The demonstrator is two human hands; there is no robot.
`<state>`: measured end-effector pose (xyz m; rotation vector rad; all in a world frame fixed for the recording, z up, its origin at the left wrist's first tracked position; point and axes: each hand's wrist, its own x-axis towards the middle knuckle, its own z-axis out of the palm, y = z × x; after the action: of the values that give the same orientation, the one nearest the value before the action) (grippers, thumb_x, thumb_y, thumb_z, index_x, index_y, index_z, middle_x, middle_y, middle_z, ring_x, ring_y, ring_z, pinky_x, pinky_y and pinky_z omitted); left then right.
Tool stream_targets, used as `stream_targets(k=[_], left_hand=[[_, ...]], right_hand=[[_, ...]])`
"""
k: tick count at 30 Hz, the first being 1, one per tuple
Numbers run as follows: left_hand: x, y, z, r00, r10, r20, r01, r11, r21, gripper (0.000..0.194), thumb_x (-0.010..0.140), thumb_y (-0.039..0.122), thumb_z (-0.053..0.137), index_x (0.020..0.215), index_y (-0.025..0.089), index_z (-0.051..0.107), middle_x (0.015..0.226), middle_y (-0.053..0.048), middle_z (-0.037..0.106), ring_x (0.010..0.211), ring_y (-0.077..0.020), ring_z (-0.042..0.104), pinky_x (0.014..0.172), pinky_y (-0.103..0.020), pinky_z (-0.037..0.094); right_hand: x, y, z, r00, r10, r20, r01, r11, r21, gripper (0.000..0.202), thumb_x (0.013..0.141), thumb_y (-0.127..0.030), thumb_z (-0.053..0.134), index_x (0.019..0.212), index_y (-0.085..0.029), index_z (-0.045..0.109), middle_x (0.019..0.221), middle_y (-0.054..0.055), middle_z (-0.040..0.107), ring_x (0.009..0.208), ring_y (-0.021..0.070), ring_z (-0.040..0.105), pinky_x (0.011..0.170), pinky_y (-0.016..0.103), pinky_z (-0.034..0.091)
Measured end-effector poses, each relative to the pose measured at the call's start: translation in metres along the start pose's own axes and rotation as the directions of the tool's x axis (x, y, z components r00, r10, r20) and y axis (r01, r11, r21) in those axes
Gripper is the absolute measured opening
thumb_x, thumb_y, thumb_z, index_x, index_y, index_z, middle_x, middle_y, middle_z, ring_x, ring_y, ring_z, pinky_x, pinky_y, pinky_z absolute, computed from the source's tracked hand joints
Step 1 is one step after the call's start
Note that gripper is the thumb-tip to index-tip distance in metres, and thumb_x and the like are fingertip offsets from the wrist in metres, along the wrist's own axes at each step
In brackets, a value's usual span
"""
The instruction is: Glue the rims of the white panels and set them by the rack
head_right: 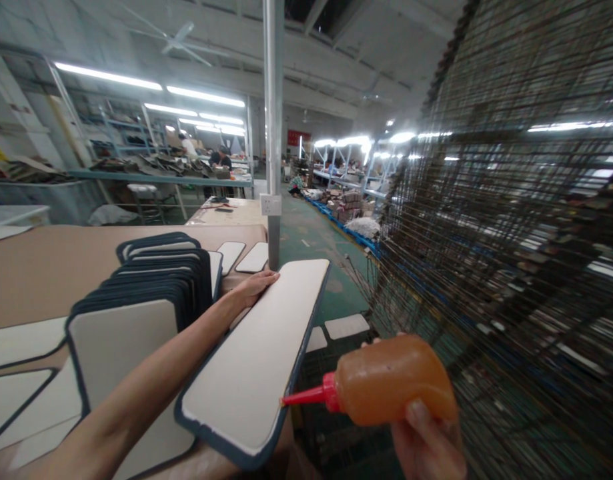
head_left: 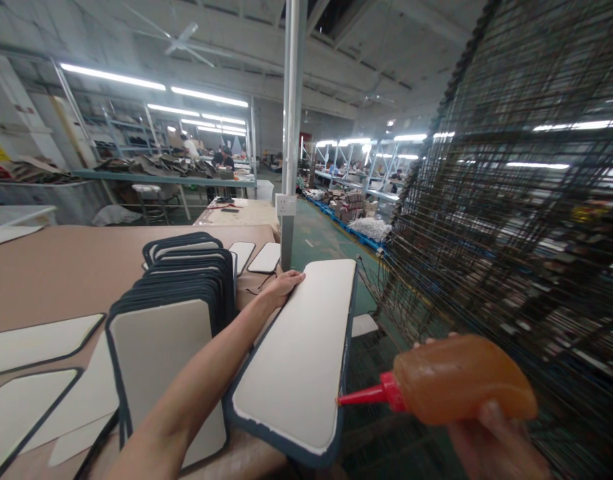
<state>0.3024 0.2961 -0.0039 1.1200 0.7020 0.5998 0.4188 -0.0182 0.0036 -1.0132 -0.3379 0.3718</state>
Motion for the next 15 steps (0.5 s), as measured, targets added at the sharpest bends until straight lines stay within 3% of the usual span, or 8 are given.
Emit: stream_targets(k=[5,11,15], left_hand=[[0.002,0.001,-0.005,0.999,0.003,-0.036,-0.003,1.000,-0.026,0.012,0.074,0.019,0.063,0.072,0.012,0.053,0.052,0.001,0.058,0.043,-0.0099,0.053,0.046,-0.021,0.042],[0.004,0.004,-0.012,0.995,0.015,-0.099,-0.021,0.998,-0.057,0.008,0.076,0.016,0.060,0.071,0.011,0.056,0.051,0.000,0.059,0.041,-0.0098,0.052,0.044,-0.021,0.042],[0.005,0.005,-0.016,0.988,0.018,-0.151,-0.031,0.996,-0.088,0.010,0.074,0.016,0.062,0.067,0.011,0.056,0.047,0.001,0.056,0.038,-0.0102,0.051,0.042,-0.020,0.041]], right_hand=[[-0.001,0.006,-0.006,0.996,0.058,0.069,-0.060,0.998,0.034,0.054,0.058,-0.032,0.069,0.111,-0.031,0.058,0.105,0.004,0.067,0.102,0.0285,0.058,0.094,0.049,0.041],[-0.004,0.002,0.000,0.994,0.081,-0.074,-0.077,0.996,0.055,0.063,0.048,-0.031,0.076,0.108,-0.029,0.059,0.103,0.003,0.067,0.101,0.0281,0.058,0.093,0.046,0.042],[-0.008,0.002,0.000,0.993,0.065,-0.095,-0.063,0.998,0.026,0.059,0.046,-0.032,0.079,0.102,-0.028,0.062,0.095,0.002,0.069,0.095,0.0246,0.061,0.083,0.037,0.049]])
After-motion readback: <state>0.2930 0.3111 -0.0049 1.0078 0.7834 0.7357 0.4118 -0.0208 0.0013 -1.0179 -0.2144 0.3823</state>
